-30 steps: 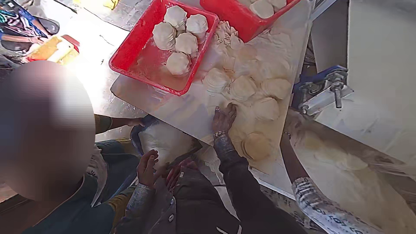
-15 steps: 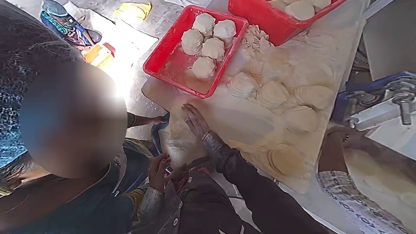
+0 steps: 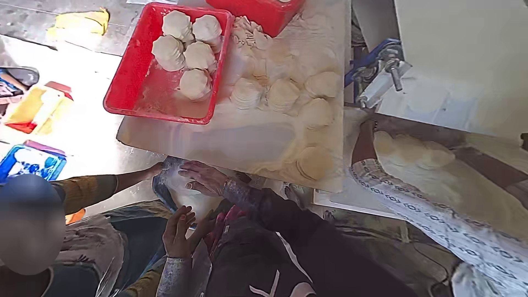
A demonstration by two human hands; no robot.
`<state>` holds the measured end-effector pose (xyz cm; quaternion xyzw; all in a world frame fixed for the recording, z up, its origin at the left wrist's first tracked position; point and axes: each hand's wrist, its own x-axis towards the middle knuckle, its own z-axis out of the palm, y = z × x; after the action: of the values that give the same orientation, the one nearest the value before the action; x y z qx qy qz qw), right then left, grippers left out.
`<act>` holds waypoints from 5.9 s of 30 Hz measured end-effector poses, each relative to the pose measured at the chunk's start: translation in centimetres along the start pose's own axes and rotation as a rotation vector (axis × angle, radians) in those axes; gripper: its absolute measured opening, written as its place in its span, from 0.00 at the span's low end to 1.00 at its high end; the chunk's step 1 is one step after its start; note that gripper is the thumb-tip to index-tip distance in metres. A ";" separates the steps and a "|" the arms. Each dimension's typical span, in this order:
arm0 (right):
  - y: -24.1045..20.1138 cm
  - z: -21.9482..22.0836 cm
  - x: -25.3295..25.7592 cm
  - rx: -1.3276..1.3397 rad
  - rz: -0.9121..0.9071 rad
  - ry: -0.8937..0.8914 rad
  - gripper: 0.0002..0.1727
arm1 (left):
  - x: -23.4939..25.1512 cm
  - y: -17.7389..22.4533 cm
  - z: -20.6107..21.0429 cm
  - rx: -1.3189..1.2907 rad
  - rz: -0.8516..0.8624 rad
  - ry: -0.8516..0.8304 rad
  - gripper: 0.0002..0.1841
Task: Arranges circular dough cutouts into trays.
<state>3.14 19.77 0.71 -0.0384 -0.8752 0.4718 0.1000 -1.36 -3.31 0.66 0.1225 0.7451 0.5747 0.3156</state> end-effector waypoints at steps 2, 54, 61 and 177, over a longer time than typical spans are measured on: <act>-1.0 -2.8 -5.6 -0.074 0.166 0.393 0.27 | 0.8 0.3 1.0 0.021 0.070 -0.070 0.22; -4.6 -15.5 -7.7 -0.070 0.645 0.637 0.20 | 8.5 12.4 18.4 -0.688 -0.210 -0.456 0.20; -6.9 -14.6 -2.2 -0.066 0.652 0.713 0.13 | 12.6 15.0 13.5 -0.745 -0.335 -0.609 0.19; -1.1 -11.5 -6.1 0.522 1.153 1.086 0.22 | 22.3 15.3 21.3 0.484 -0.088 -1.327 0.29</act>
<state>11.56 27.60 6.92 -0.6783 -0.4109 0.5524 0.2567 -8.29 30.17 4.66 0.4835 0.5065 0.1838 0.6898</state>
